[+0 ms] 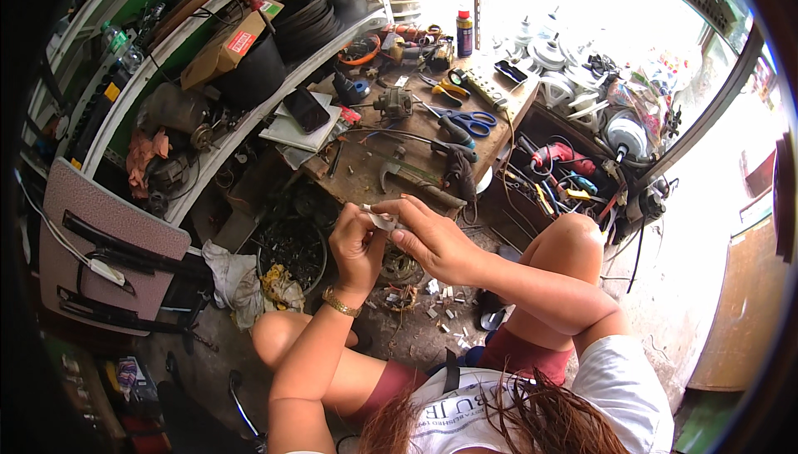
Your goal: The person works on a motor coil with their hands, peeling back tape and separating copper wires from the core.
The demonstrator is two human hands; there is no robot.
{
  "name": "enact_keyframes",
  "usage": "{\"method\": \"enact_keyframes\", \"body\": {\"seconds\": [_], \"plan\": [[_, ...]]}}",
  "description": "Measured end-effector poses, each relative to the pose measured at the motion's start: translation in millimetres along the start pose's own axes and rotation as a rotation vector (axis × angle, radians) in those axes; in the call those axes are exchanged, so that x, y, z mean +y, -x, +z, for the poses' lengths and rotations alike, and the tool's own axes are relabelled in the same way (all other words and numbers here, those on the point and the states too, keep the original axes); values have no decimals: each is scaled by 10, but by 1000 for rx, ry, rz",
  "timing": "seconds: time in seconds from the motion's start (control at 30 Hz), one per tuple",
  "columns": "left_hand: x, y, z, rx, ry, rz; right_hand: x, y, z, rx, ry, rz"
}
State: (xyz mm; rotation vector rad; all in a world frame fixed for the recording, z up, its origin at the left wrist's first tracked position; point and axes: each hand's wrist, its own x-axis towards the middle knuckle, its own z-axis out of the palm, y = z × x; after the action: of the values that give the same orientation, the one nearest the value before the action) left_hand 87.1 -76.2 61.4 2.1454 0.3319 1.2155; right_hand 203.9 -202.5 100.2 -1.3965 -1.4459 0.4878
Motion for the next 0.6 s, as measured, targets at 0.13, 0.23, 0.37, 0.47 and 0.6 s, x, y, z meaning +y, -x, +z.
{"method": "enact_keyframes", "body": {"seconds": [0.13, 0.23, 0.37, 0.47, 0.6], "plan": [[-20, -2, 9, 18, 13, 29, 21, 5, 29, -27, -10, 14], [-18, -1, 7, 23, 15, 23, 8, 2, 24, -37, -41, 23], [30, -30, 3, 22, -19, 46, 42, 6, 26, -22, -36, -2], [29, -27, -4, 29, -32, 63, 48, -2, 47, 4, -27, -34], [61, -33, 1, 37, -17, 52, 37, -8, 55, 2, -49, -27]]}}
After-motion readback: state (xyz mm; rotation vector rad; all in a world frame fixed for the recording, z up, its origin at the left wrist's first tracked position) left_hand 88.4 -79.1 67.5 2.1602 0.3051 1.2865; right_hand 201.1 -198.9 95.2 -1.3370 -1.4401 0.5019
